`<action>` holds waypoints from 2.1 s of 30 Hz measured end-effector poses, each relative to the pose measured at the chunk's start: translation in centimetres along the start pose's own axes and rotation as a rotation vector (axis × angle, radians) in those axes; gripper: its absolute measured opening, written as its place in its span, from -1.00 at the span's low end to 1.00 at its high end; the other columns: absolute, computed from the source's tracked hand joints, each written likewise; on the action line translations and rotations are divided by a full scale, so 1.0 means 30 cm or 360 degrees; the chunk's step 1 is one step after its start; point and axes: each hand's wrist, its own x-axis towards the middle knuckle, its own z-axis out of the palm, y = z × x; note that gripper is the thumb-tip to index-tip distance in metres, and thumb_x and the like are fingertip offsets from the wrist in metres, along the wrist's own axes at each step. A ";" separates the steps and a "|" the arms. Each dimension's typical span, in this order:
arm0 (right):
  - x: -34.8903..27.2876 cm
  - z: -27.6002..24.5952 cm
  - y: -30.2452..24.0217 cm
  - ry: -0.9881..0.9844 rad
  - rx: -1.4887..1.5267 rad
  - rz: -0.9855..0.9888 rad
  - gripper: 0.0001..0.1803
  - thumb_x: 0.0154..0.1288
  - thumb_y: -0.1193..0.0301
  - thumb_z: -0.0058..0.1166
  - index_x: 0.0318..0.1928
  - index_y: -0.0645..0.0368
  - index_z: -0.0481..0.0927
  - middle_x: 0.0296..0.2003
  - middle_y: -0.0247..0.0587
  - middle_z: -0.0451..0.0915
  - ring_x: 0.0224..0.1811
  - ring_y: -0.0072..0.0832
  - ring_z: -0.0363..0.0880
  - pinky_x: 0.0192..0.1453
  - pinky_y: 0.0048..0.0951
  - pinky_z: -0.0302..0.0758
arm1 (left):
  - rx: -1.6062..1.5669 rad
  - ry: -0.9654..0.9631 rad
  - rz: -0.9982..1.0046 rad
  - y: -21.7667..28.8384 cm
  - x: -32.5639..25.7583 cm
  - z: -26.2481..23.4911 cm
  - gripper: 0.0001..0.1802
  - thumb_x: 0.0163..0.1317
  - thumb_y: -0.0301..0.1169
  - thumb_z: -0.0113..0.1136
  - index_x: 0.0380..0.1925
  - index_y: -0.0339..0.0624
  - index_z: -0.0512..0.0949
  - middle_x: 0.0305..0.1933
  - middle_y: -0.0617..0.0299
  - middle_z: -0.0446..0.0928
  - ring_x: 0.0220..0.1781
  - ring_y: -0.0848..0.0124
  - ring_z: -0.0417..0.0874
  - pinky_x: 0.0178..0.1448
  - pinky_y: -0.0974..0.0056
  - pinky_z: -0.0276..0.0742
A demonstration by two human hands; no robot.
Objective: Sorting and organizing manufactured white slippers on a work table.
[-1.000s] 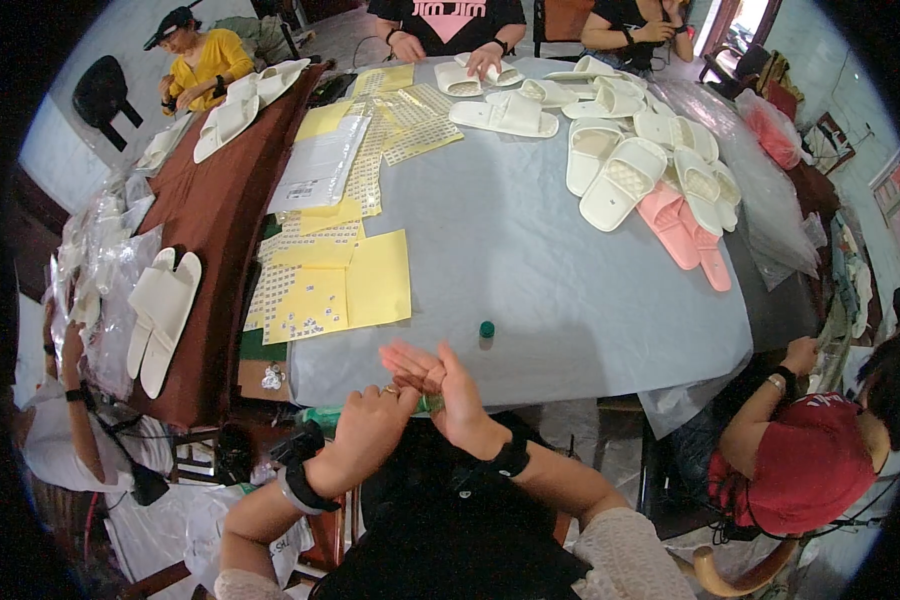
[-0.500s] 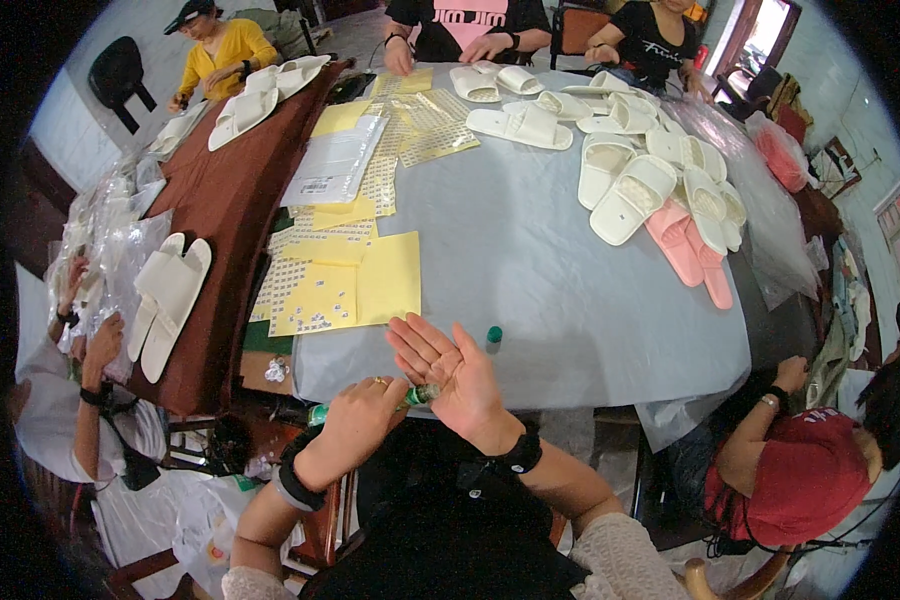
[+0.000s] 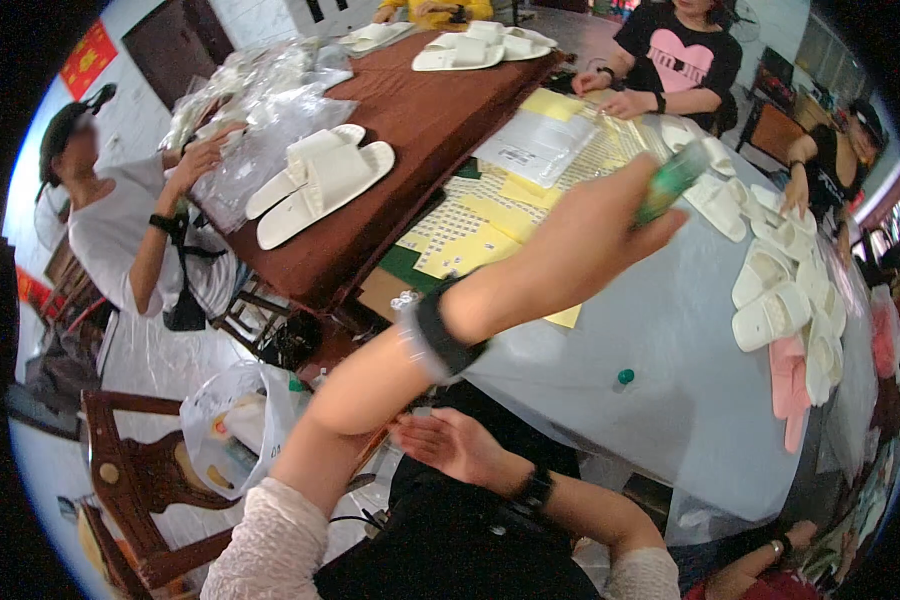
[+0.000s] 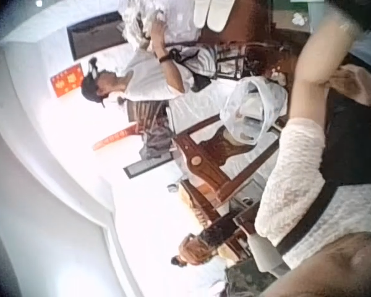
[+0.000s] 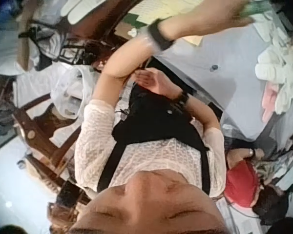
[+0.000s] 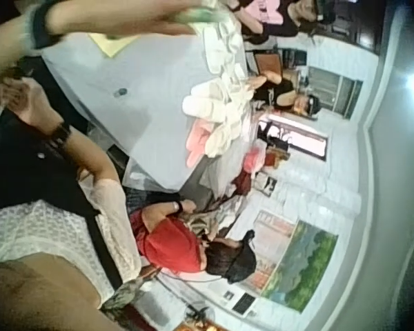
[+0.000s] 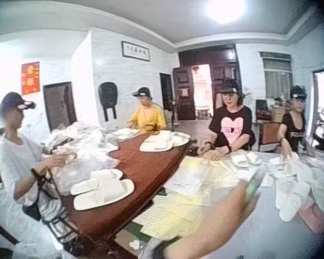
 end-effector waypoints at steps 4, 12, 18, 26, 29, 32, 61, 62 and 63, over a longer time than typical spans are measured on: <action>0.132 0.200 0.040 -0.1566 0.0427 0.0052 -0.47 0.51 0.17 -0.60 0.27 0.13 0.28 0.33 -0.17 0.21 0.42 -0.35 0.07 0.53 -0.27 -0.19 | -0.0433 0.0431 0.0082 0.012 0.116 0.151 -0.64 0.23 -0.25 0.14 -0.26 -0.31 0.27 -0.51 -0.21 0.48 -0.38 -0.23 0.50 -0.37 -0.05 0.39; 0.092 0.266 0.183 -0.2030 0.0511 0.0321 -0.56 0.43 0.12 -0.44 -0.13 0.03 0.55 0.04 -0.19 0.50 0.32 -0.19 0.22 0.47 0.03 -0.27 | -0.0566 0.0473 0.0007 -0.038 0.183 0.281 -0.63 0.23 -0.23 0.11 -0.29 -0.32 0.25 -0.52 -0.22 0.46 -0.41 -0.22 0.47 -0.37 -0.06 0.34; 0.100 0.252 0.017 -0.2557 0.0421 -0.0089 -0.44 0.44 0.23 -0.59 -0.06 0.07 0.62 -0.01 -0.25 0.59 0.23 -0.41 0.35 0.47 -0.10 -0.20 | -0.0498 0.0353 0.0066 -0.018 0.192 0.300 -0.65 0.24 -0.25 0.09 -0.30 -0.32 0.25 -0.54 -0.23 0.46 -0.43 -0.20 0.48 -0.37 -0.06 0.34; 0.086 0.260 0.227 -0.2386 0.0316 0.0428 -0.42 0.43 0.00 -0.38 0.22 0.08 0.39 0.22 -0.13 0.38 0.32 -0.26 0.26 0.49 -0.16 -0.13 | -0.0785 0.0091 -0.0138 -0.043 0.269 0.217 -0.61 0.30 -0.17 0.06 -0.19 -0.31 0.30 -0.50 0.01 0.54 -0.47 0.26 0.63 -0.32 0.18 0.51; 0.011 0.394 0.210 -0.1700 0.0271 0.0631 -0.37 0.41 -0.04 -0.37 0.28 0.10 0.31 0.28 -0.12 0.30 0.35 -0.29 0.22 0.50 -0.20 -0.13 | -0.0433 0.0052 0.0075 -0.074 0.345 0.215 -0.50 0.29 -0.18 0.07 0.03 -0.35 0.28 -0.46 -0.04 0.55 -0.42 0.22 0.64 -0.26 0.20 0.52; -0.044 0.390 0.133 -0.1467 0.0283 0.0763 -0.28 0.39 -0.08 -0.39 0.37 0.15 0.09 0.35 -0.02 0.14 0.43 -0.26 0.04 0.47 -0.21 -0.01 | 0.0015 0.0052 0.0173 -0.191 0.343 0.152 -0.42 0.23 -0.20 0.13 0.14 -0.32 0.27 -0.20 -0.20 0.53 -0.28 -0.05 0.57 -0.19 0.07 0.45; -0.005 0.371 0.043 -0.0516 -0.0219 -0.0674 -0.39 0.38 0.11 -0.23 0.27 0.27 0.16 0.27 -0.08 0.24 0.26 -0.33 0.27 0.35 -0.27 0.15 | 0.0479 0.0584 -0.0212 -0.416 0.118 -0.107 -0.66 0.23 -0.25 0.16 -0.26 -0.26 0.28 -0.39 -0.20 0.50 -0.30 -0.17 0.54 -0.30 0.01 0.45; 0.034 0.388 0.079 -0.0033 -0.0640 -0.1153 -0.39 0.37 0.20 -0.13 0.29 0.30 0.11 0.28 -0.09 0.19 0.26 -0.35 0.24 0.34 -0.29 0.14 | 0.0483 0.0580 -0.0214 -0.432 0.112 -0.122 -0.66 0.23 -0.25 0.16 -0.26 -0.26 0.28 -0.39 -0.20 0.50 -0.30 -0.17 0.54 -0.30 0.01 0.45; 0.059 0.391 0.121 0.0249 -0.0846 -0.1516 -0.31 0.32 0.38 -0.08 0.35 0.31 -0.05 0.36 -0.04 -0.02 0.35 -0.28 0.09 0.38 -0.34 0.07 | 0.0490 0.0687 -0.0201 -0.440 0.112 -0.125 -0.67 0.24 -0.26 0.15 -0.25 -0.27 0.29 -0.41 -0.19 0.51 -0.32 -0.17 0.55 -0.31 0.02 0.45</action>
